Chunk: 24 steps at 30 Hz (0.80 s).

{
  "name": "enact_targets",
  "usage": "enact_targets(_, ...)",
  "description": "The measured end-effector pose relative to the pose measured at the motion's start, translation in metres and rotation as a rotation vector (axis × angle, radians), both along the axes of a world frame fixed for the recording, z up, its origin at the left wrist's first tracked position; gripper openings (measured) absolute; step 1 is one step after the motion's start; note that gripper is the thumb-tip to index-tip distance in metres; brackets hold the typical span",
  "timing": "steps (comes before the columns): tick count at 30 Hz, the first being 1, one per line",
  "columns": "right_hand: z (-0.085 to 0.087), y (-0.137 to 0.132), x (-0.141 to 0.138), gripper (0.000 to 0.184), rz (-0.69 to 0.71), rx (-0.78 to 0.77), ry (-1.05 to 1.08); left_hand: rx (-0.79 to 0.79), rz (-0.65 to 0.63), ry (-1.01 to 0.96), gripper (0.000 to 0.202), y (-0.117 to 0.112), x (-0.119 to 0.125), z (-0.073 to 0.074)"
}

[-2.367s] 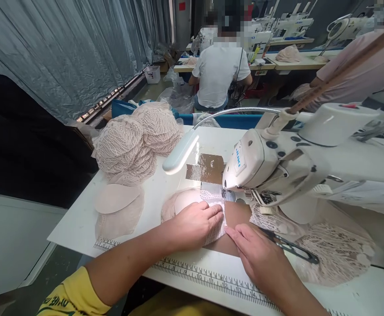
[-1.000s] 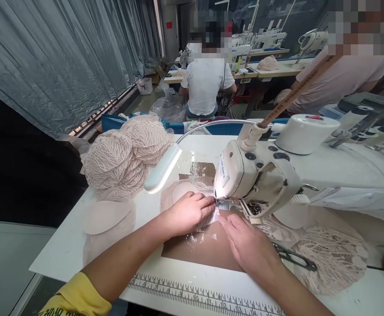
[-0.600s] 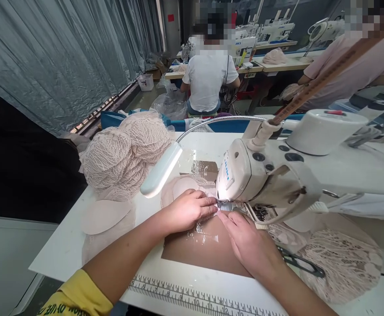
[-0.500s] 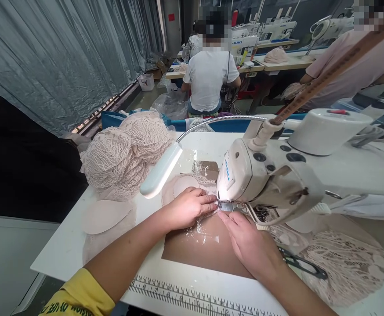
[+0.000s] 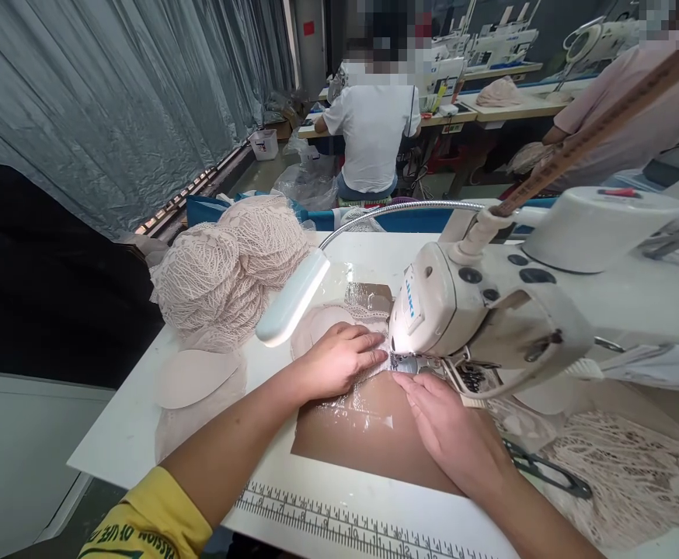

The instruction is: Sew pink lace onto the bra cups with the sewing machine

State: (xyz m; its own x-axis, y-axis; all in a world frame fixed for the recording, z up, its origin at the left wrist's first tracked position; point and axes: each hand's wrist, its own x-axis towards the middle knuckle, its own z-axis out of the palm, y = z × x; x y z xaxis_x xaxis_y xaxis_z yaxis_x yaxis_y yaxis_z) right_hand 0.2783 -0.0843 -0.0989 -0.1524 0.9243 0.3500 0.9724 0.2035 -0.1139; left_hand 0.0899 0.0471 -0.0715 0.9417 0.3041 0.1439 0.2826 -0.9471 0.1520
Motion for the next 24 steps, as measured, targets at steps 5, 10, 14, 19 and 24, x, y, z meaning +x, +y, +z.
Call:
enact_targets(5,-0.0002,0.0001,0.0006,0.039,-0.021,-0.057,0.040,0.019,0.036,0.020,0.044,-0.0022,-0.0021,0.0037)
enact_targets(10,0.0025,0.0001,0.0007,0.038,-0.035,-0.088,0.032,0.031,-0.034,0.020,0.041,-0.0038,-0.0012,0.0044)
enact_targets(14,0.0034,-0.0005,0.0001,0.038,-0.048,-0.077,0.011,0.024,-0.036,0.012,0.041,-0.0038,-0.0003,0.0033)
enact_targets(19,0.0053,-0.0008,-0.0009,0.037,-0.035,-0.061,0.051,0.027,-0.016,0.018,0.039,-0.0035,-0.0003,0.0021)
enact_targets(24,0.0083,-0.0012,-0.0012,0.037,-0.047,-0.053,0.076,0.067,0.122,0.043,0.031,-0.0086,-0.0015,0.0103)
